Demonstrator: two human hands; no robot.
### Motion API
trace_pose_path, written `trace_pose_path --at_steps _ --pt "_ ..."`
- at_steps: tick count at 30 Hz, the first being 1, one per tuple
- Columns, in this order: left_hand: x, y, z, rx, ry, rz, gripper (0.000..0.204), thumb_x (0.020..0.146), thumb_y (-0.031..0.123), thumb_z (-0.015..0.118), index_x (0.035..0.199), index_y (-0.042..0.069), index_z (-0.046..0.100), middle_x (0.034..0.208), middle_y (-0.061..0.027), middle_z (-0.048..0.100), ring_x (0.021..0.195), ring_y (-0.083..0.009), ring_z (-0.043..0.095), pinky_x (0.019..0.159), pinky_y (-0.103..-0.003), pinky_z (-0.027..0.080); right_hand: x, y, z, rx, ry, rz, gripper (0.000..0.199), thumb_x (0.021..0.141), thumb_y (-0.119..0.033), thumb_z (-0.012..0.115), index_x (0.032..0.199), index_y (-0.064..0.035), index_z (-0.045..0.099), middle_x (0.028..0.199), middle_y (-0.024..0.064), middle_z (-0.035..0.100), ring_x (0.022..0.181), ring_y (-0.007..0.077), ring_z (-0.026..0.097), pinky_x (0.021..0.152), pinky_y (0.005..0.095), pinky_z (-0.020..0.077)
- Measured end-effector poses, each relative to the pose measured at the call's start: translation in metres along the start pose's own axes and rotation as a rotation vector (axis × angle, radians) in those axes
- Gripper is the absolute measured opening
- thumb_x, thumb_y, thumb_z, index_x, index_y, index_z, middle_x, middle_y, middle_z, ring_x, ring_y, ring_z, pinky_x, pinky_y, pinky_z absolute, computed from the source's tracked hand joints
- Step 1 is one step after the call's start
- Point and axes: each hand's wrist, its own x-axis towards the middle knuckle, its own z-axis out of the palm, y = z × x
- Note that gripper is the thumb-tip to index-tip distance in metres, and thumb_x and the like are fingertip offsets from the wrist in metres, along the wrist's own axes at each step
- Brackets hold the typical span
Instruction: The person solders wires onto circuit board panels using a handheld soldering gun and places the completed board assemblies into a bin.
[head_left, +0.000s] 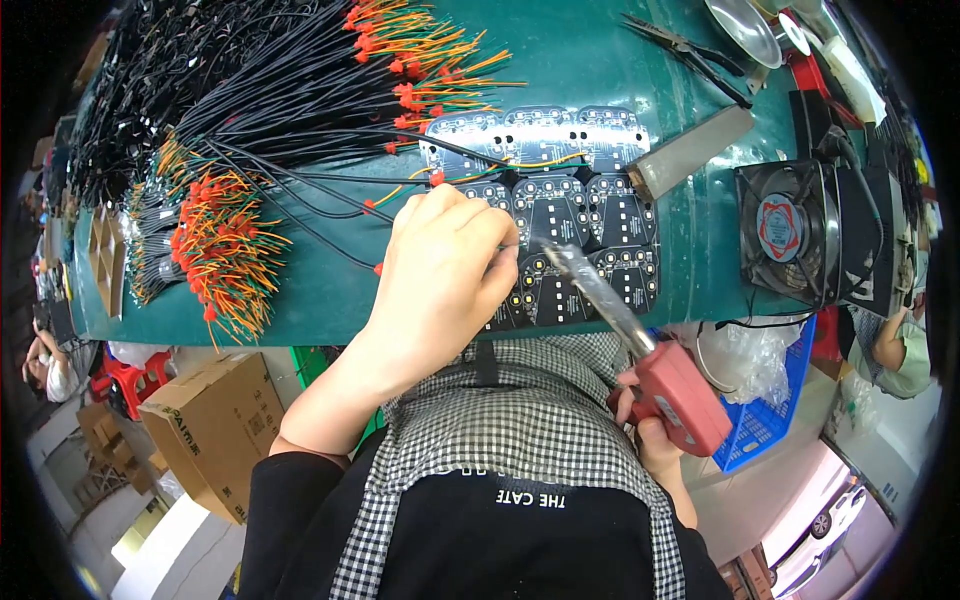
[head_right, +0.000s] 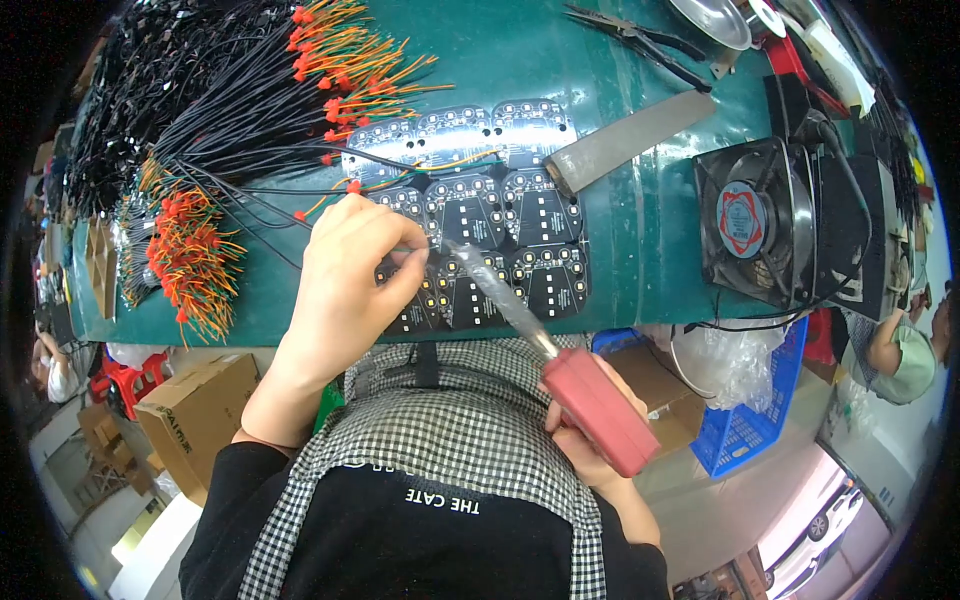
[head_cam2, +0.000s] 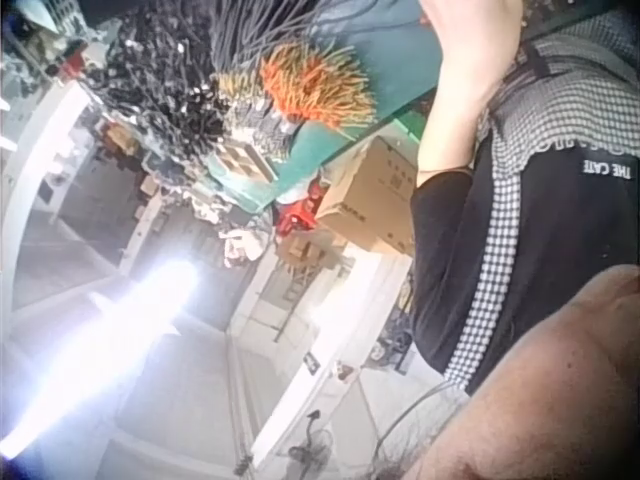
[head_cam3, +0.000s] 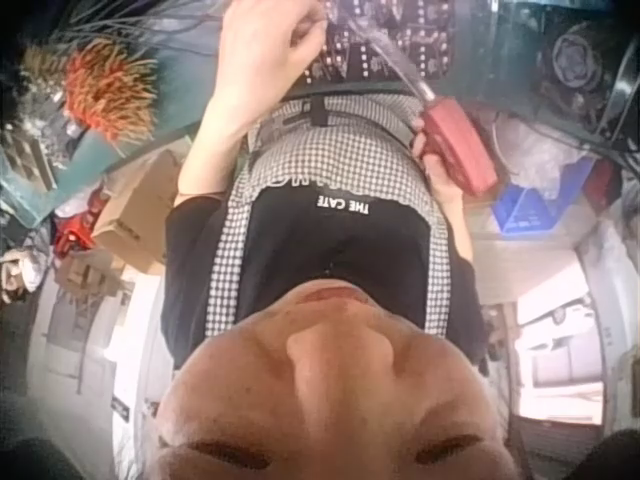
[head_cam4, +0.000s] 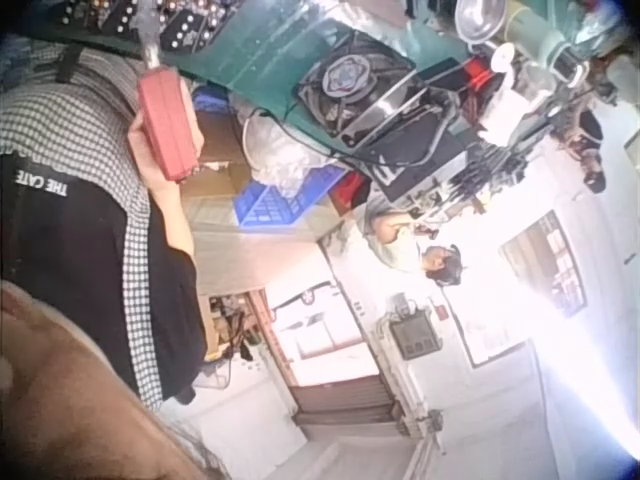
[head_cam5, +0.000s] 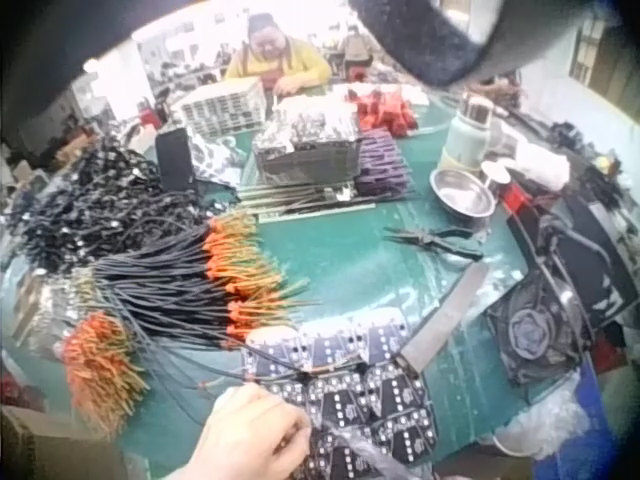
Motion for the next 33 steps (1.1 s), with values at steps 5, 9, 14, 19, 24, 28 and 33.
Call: trace_pose_path --at_steps 5,9,14,19,24,28,33 --pt "0.0 0.003 -0.003 0.029 -0.016 0.005 0.011 0.066 0.002 0.064 0.072 0.006 0.055 0.065 -0.0029 0.053 0.071 -0.0224 0.051 0.067 -0.034 0.039 0.01 -0.016 0.011 0.107 0.155 -0.1 0.067 0.077 -0.04 0.068 0.122 0.0027 0.042 0.107 0.0184 0.056 0.06 0.0164 0.051 0.056 0.0275 0.0439" --pt "0.004 0.009 -0.01 0.11 -0.008 0.031 0.01 0.067 0.004 0.064 0.073 0.006 0.056 0.071 -0.0049 0.054 0.073 -0.0238 0.051 0.068 -0.035 0.04 0.015 -0.017 0.012 0.102 0.242 -0.137 0.068 0.076 -0.043 0.067 0.121 0.002 0.042 0.103 0.0191 0.054 0.06 0.0166 0.051 0.052 0.0255 0.0433" --pt "0.031 -0.017 -0.041 0.154 0.17 0.029 0.015 0.073 0.003 0.061 0.087 0.002 0.06 0.091 -0.0112 0.058 0.087 -0.0285 0.055 0.078 -0.036 0.043 0.018 -0.017 0.005 0.13 0.264 -0.175 0.068 0.077 -0.04 0.067 0.123 0.0015 0.039 0.105 0.0198 0.053 0.062 0.0176 0.052 0.053 0.0256 0.0446" --pt "0.07 -0.059 -0.046 0.314 0.236 -0.078 0.019 0.074 0.006 0.062 0.092 0.002 0.061 0.089 -0.0106 0.06 0.089 -0.0276 0.055 0.081 -0.034 0.043 0.022 -0.017 -0.002 0.125 0.244 -0.208 0.066 0.079 -0.039 0.065 0.124 0.0019 0.039 0.105 0.0197 0.053 0.062 0.0179 0.052 0.053 0.0259 0.0449" --pt "0.086 -0.073 -0.034 0.42 0.164 -0.028 0.009 0.073 0.008 0.064 0.08 0.003 0.061 0.079 -0.0083 0.057 0.084 -0.0261 0.054 0.075 -0.035 0.043 0.02 -0.017 -0.009 0.128 0.245 -0.195 0.066 0.08 -0.039 0.064 0.125 0.0025 0.038 0.104 0.0197 0.053 0.063 0.0177 0.052 0.053 0.0261 0.0449" --pt "0.093 -0.076 -0.037 0.346 0.094 0.042 0.008 0.073 0.008 0.063 0.077 0.003 0.059 0.078 -0.0084 0.056 0.081 -0.0269 0.053 0.073 -0.035 0.042 0.018 -0.017 -0.014 0.126 0.284 -0.185 0.07 0.078 -0.042 0.065 0.125 0.0021 0.038 0.104 0.0192 0.053 0.063 0.0171 0.052 0.053 0.0262 0.0444" --pt "0.088 -0.05 -0.044 -0.191 0.291 -0.068 0.007 0.085 0.006 0.057 0.089 0.001 0.057 0.076 -0.0035 0.057 0.07 -0.0083 0.051 0.064 -0.021 0.042 0.016 -0.015 -0.017 0.128 0.324 -0.161 0.071 0.078 -0.044 0.065 0.124 0.003 0.038 0.104 0.0188 0.052 0.062 0.0168 0.051 0.051 0.0266 0.0436"
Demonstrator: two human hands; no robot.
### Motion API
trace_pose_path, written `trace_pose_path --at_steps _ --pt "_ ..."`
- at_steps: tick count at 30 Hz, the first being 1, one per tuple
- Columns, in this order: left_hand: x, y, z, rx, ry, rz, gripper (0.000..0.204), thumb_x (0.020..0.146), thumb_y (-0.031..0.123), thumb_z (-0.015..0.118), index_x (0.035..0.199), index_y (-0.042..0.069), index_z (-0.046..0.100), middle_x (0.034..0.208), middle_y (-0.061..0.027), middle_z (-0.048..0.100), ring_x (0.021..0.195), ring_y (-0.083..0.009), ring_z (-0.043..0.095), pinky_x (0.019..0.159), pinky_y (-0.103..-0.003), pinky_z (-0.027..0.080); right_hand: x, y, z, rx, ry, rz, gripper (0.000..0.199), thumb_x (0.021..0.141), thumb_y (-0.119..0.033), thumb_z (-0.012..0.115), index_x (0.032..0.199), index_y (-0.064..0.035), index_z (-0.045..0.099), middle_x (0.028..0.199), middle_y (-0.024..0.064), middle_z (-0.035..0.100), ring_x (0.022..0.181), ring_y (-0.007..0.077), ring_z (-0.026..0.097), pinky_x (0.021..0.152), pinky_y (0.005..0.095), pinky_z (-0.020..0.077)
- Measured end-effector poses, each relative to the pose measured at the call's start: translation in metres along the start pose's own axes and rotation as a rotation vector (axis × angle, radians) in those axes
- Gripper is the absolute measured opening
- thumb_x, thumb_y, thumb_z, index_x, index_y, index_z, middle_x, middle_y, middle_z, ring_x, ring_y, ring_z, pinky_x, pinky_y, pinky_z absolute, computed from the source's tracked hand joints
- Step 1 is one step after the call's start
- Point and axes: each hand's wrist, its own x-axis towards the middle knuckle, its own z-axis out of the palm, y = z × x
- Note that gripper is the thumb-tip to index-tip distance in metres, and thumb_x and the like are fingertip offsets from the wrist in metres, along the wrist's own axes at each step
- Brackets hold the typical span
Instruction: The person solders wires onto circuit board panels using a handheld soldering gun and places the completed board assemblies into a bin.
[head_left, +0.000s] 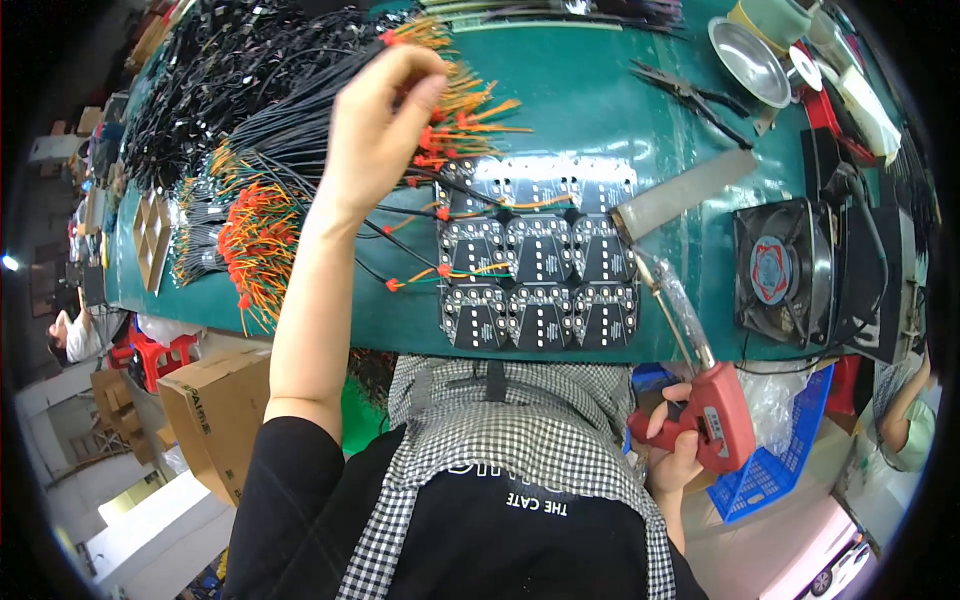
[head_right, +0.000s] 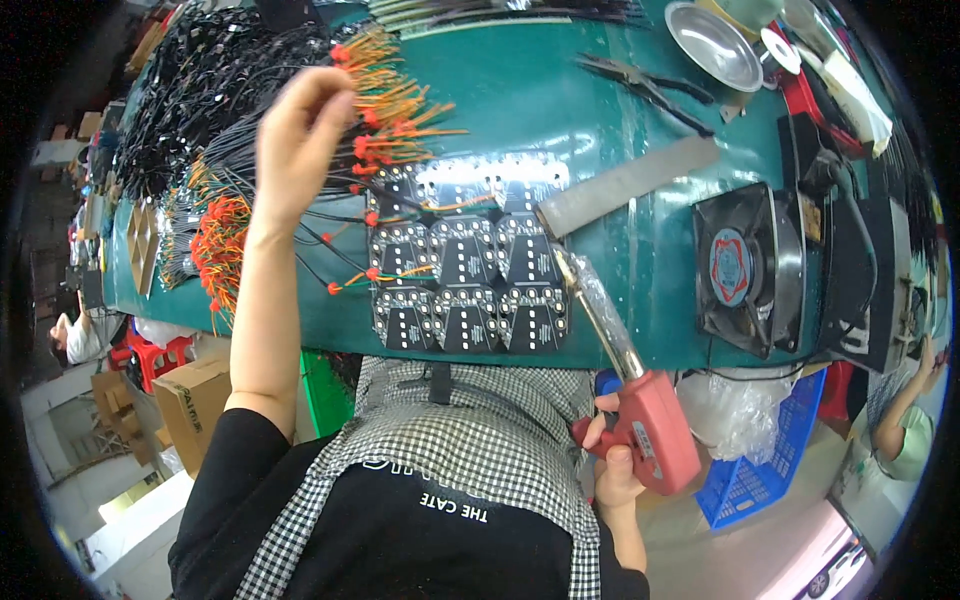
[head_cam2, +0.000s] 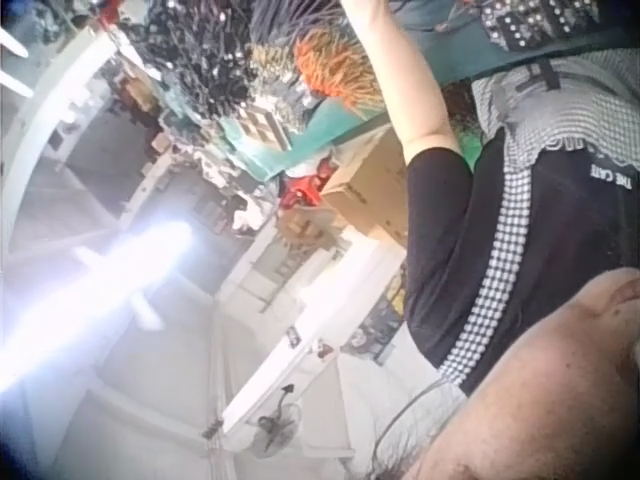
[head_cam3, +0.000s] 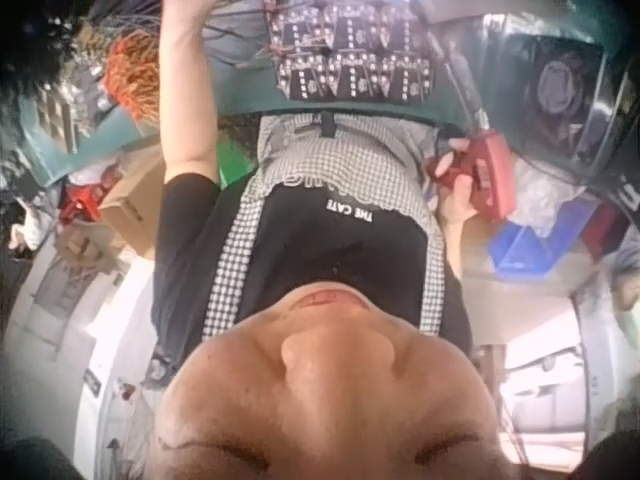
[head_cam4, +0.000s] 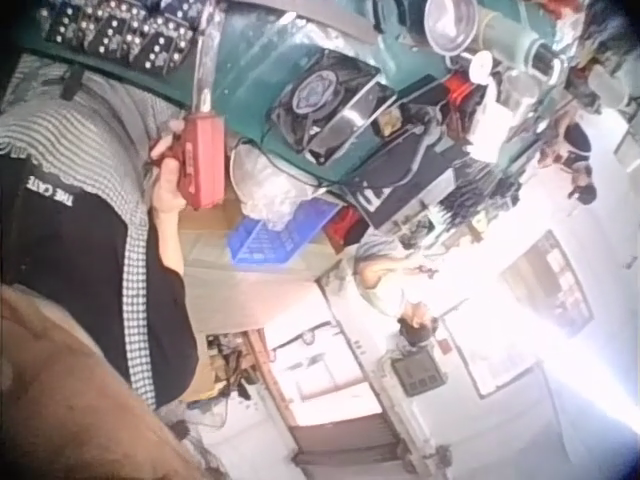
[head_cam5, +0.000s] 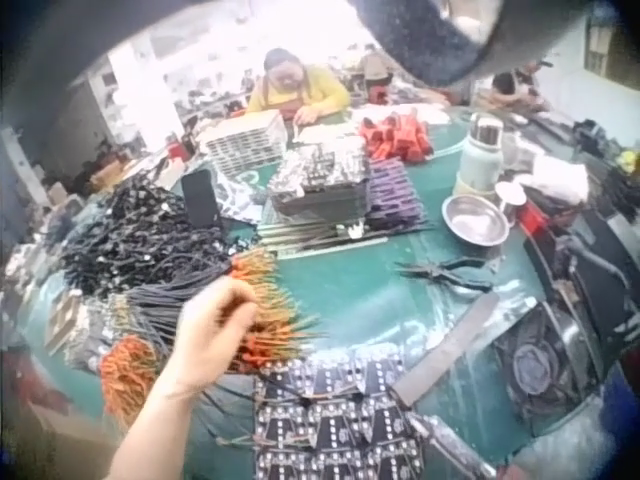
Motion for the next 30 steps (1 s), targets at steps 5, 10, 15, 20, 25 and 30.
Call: trace_pose_path --at_steps 5,10,15,20,25,30 --pt "-0.048 0.047 0.015 0.018 -0.082 -0.002 0.009 0.077 0.003 0.061 0.084 0.001 0.056 0.065 -0.0027 0.052 0.057 -0.0058 0.048 0.051 -0.019 0.038 -0.005 -0.001 -0.011 0.003 0.008 -0.044 0.071 0.078 -0.045 0.064 0.123 0.0025 0.038 0.104 0.0185 0.052 0.061 0.0172 0.051 0.051 0.0266 0.0426" --pt "-0.076 0.058 0.027 0.017 -0.287 -0.253 0.007 0.079 0.003 0.06 0.084 0.001 0.056 0.071 -0.0083 0.055 0.062 -0.0142 0.055 0.057 -0.024 0.045 -0.012 -0.003 -0.016 -0.032 -0.043 0.053 0.072 0.076 -0.049 0.065 0.121 0.0028 0.04 0.104 0.0175 0.054 0.059 0.0163 0.051 0.051 0.0257 0.041" --pt "-0.063 0.033 -0.012 -0.161 0.119 -0.206 0.007 0.087 0.006 0.057 0.086 -0.001 0.058 0.073 0.0039 0.05 0.064 -0.0028 0.043 0.056 -0.017 0.036 -0.011 0.001 -0.012 -0.035 -0.061 0.029 0.073 0.075 -0.051 0.065 0.117 0.004 0.042 0.105 0.0165 0.054 0.058 0.0143 0.051 0.051 0.026 0.0397" --pt "-0.043 0.038 -0.057 -0.198 0.337 -0.122 0.01 0.089 0.012 0.055 0.09 0.002 0.059 0.066 0.0049 0.048 0.05 -0.0012 0.035 0.044 -0.017 0.024 -0.01 0.001 -0.006 -0.062 -0.045 -0.05 0.07 0.079 -0.048 0.059 0.116 0.0068 0.039 0.099 0.0172 0.052 0.053 0.0142 0.05 0.047 0.0235 0.0393" --pt "-0.006 0.077 -0.14 -0.31 0.627 0.465 0.006 0.085 0.001 0.055 0.083 -0.005 0.055 0.061 -0.0054 0.05 0.047 -0.0071 0.037 0.042 -0.021 0.022 -0.012 0.002 -0.011 -0.105 0.008 -0.183 0.064 0.084 -0.044 0.055 0.12 0.0056 0.037 0.103 0.0168 0.05 0.057 0.0133 0.049 0.047 0.0227 0.0389" --pt "0.008 0.088 -0.174 -0.035 0.592 0.647 0.008 0.084 0.006 0.056 0.081 -0.001 0.055 0.064 -0.0044 0.052 0.053 -0.0101 0.044 0.048 -0.023 0.034 -0.017 0.007 -0.016 -0.043 0.035 -0.189 0.059 0.085 -0.035 0.054 0.125 0.0038 0.035 0.106 0.0182 0.049 0.059 0.0149 0.047 0.045 0.0213 0.0382"
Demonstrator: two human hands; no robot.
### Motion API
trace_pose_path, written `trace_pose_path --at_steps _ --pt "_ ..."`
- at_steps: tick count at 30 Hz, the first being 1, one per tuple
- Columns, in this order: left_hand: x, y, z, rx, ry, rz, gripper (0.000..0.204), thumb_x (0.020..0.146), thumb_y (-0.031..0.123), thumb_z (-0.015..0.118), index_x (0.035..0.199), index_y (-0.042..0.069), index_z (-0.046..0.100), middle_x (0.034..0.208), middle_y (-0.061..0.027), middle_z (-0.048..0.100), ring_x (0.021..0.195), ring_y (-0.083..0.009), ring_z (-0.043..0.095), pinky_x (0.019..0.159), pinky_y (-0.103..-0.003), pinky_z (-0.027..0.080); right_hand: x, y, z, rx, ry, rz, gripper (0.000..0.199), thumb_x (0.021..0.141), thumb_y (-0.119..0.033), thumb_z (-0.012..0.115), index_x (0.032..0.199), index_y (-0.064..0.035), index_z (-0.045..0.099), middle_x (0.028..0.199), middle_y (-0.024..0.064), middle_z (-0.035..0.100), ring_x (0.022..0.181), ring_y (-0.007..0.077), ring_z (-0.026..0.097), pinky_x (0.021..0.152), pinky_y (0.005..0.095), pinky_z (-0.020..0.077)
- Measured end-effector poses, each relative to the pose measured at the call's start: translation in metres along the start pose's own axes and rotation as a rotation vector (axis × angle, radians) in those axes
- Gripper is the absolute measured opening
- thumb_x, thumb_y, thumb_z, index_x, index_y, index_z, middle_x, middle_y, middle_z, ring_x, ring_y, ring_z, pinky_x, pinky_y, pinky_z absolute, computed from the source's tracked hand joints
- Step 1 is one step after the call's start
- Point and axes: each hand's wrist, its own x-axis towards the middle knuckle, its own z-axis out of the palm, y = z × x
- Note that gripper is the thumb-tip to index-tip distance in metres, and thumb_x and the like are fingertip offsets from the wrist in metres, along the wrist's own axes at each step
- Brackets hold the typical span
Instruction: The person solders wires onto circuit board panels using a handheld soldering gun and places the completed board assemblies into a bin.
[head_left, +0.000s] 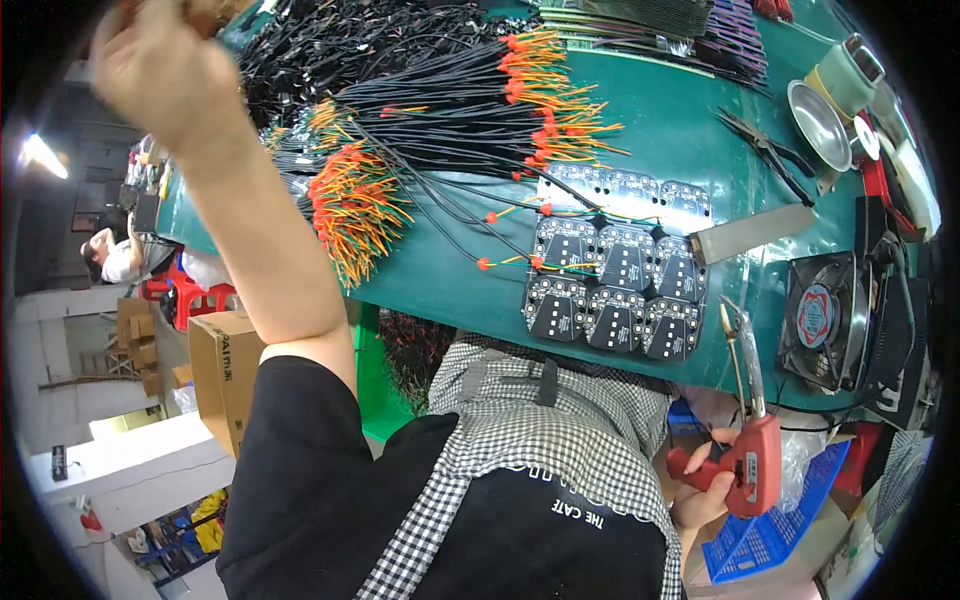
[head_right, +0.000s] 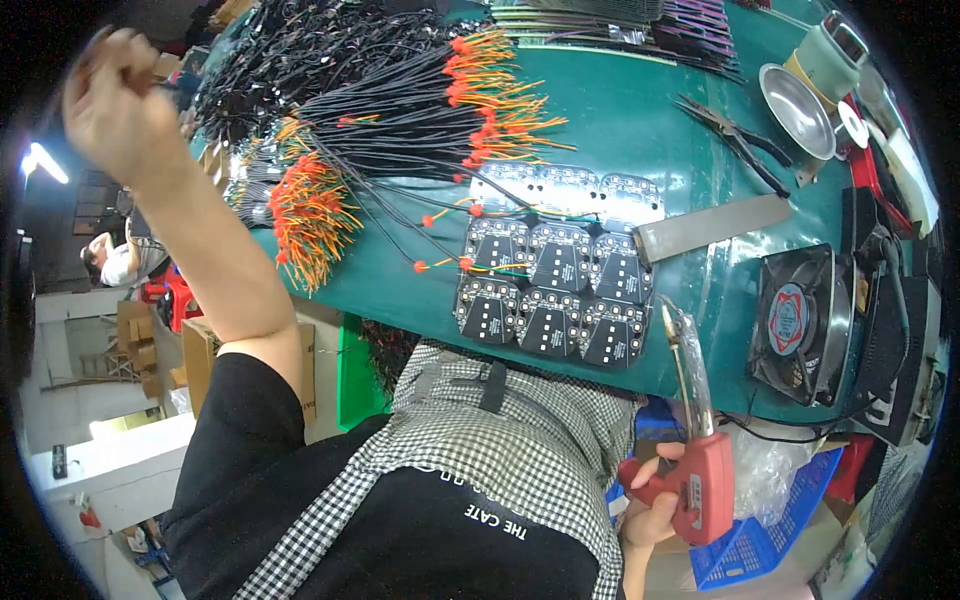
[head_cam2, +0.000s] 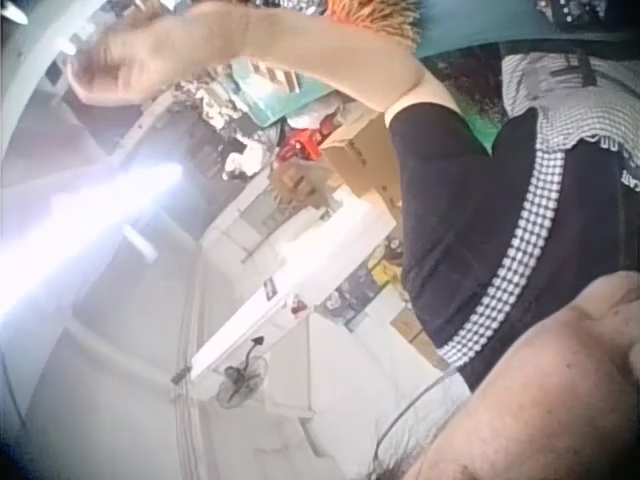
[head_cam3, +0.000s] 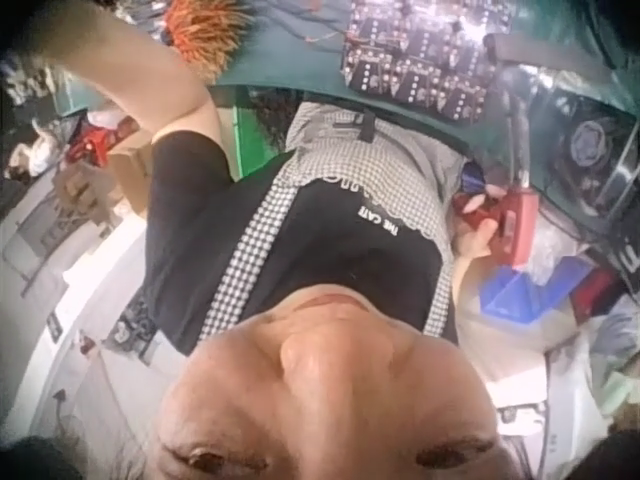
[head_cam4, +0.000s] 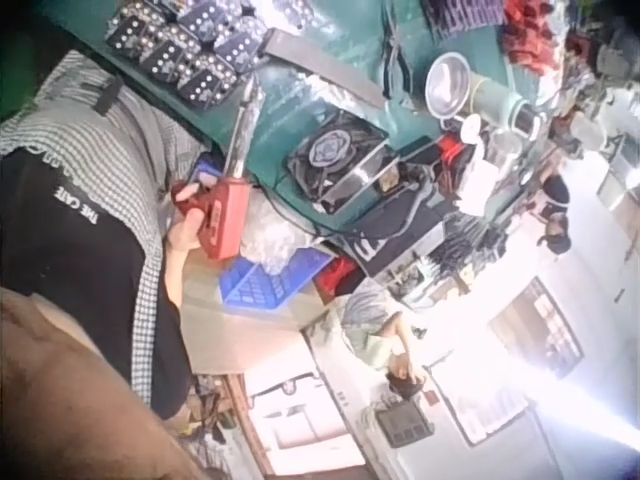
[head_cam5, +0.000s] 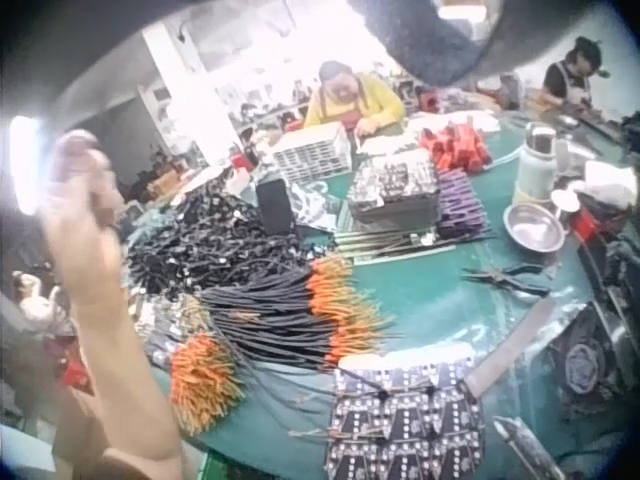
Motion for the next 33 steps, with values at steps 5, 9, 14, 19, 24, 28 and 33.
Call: trace_pose_path --at_steps 5,9,14,19,24,28,33 --pt "-0.069 0.024 0.075 0.175 -0.226 -0.001 0.014 0.081 -0.005 0.055 0.093 -0.001 0.061 0.081 -0.0052 0.062 0.071 -0.013 0.057 0.063 -0.026 0.048 -0.001 -0.003 0.003 0.019 -0.027 -0.004 0.056 0.086 -0.034 0.053 0.123 0.0041 0.035 0.106 0.0182 0.048 0.059 0.0151 0.047 0.045 0.0213 0.0385" --pt "-0.146 0.065 0.125 -0.015 -0.77 -0.355 0.016 0.073 0.0 0.062 0.088 0.005 0.058 0.077 -0.0098 0.06 0.071 -0.025 0.06 0.062 -0.027 0.047 -0.001 -0.005 0.005 0.05 0.003 0.017 0.055 0.086 -0.035 0.051 0.122 0.0048 0.037 0.105 0.0178 0.048 0.058 0.015 0.048 0.046 0.0228 0.0393" --pt "-0.197 0.076 0.138 -0.094 -0.819 -0.743 0.009 0.08 0.003 0.059 0.087 0.002 0.055 0.074 -0.01 0.058 0.065 -0.0189 0.059 0.059 -0.028 0.044 -0.002 -0.003 -0.007 0.04 -0.081 0.168 0.061 0.083 -0.041 0.056 0.119 0.0046 0.038 0.106 0.017 0.05 0.061 0.015 0.05 0.054 0.0276 0.0432" --pt "-0.204 0.075 0.142 -0.048 -0.791 -0.884 0.007 0.078 -0.002 0.06 0.083 0.001 0.055 0.069 -0.0041 0.053 0.058 -0.0089 0.048 0.052 -0.022 0.038 -0.003 -0.003 -0.011 0.117 -0.124 0.22 0.066 0.079 -0.04 0.065 0.124 0.0007 0.039 0.112 0.0176 0.051 0.066 0.0156 0.051 0.061 0.0284 0.0432" --pt "-0.205 0.075 0.143 -0.094 -0.805 -0.809 0.01 0.074 -0.004 0.061 0.082 0.001 0.056 0.073 -0.0042 0.053 0.062 -0.0111 0.05 0.053 -0.023 0.04 0.001 -0.007 -0.004 0.127 -0.21 0.268 0.066 0.078 -0.043 0.066 0.122 0.0 0.042 0.113 0.0154 0.053 0.069 0.0146 0.051 0.064 0.0287 0.0425" --pt "-0.214 0.078 0.147 -0.038 -0.825 -0.615 0.012 0.071 -0.005 0.063 0.079 0.0 0.055 0.073 -0.0065 0.053 0.063 -0.0173 0.053 0.054 -0.026 0.043 0.002 -0.006 -0.002 0.106 -0.229 0.307 0.067 0.077 -0.043 0.066 0.123 -0.0005 0.041 0.113 0.0157 0.053 0.069 0.0139 0.051 0.064 0.0271 0.0432" --pt "-0.222 0.08 0.15 0.082 -0.777 -0.485 0.015 0.067 -0.004 0.065 0.077 0.001 0.055 0.073 -0.008 0.054 0.063 -0.0211 0.055 0.054 -0.03 0.043 0.006 -0.002 0.001 0.107 -0.226 0.308 0.073 0.075 -0.039 0.071 0.124 0.0034 0.038 0.105 0.0145 0.058 0.065 0.0133 0.054 0.059 0.0245 0.045"
